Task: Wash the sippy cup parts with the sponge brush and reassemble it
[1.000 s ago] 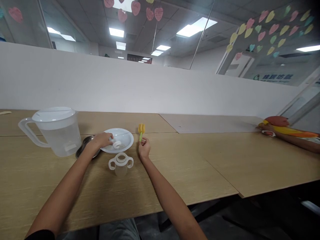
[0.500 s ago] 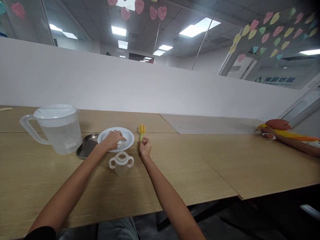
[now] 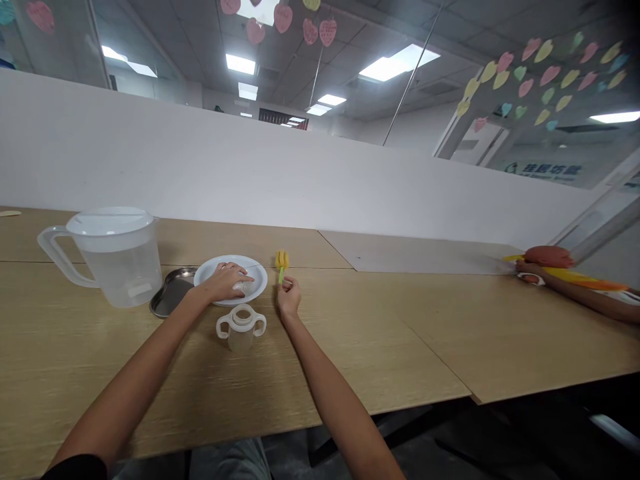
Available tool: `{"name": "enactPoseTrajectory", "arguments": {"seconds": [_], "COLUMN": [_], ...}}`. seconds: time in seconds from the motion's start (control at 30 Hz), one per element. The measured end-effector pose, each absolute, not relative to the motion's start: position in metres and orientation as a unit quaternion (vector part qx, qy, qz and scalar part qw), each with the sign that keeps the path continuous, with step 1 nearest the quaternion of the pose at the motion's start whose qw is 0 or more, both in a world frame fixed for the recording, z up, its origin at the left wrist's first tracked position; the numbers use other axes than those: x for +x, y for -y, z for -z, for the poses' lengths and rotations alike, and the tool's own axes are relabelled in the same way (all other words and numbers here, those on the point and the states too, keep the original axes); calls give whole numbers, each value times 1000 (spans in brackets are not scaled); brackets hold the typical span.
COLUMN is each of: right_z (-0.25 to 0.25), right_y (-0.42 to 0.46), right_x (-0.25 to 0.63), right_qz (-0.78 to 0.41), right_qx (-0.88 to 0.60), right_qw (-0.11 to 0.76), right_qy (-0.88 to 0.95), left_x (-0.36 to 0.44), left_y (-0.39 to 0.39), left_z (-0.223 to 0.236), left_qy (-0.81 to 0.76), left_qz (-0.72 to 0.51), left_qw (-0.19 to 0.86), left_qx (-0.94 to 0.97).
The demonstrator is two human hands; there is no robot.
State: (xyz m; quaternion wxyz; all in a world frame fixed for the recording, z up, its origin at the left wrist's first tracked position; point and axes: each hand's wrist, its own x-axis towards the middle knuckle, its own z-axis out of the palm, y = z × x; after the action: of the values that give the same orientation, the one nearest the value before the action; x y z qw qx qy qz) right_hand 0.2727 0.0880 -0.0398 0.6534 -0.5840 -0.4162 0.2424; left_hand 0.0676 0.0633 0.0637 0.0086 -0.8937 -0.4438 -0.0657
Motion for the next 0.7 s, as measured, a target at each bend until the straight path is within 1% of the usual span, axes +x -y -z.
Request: {"name": "enactPoseTrajectory", "arguments": {"seconds": [0.1,0.3,0.37,0.57,0.7], "right_z": [41,41,42,43,44], "right_y": [-89,-90,-90,-91,-93], "right_x": [273,273,273,273,275], "right_qz": [-245,-242,-239,-240,-242], "right_qx": [-580,-573,-574,-574,-573], "right_qw": [659,668,668,665,665], "right_qy": [412,409,409,412,413], "left_x": [62,58,60,75,78], "left_y": [-67,-76,-77,-75,-77], "left_z": [-65,-60,-59,-66,-69], "left_qy": [445,395,387,403,467], "left_qz": [127,347,399,539,567], "left_qw": [-72,-317,-373,-460,-435], "left_qx": [-883,-790,-743,-579,-521]}}
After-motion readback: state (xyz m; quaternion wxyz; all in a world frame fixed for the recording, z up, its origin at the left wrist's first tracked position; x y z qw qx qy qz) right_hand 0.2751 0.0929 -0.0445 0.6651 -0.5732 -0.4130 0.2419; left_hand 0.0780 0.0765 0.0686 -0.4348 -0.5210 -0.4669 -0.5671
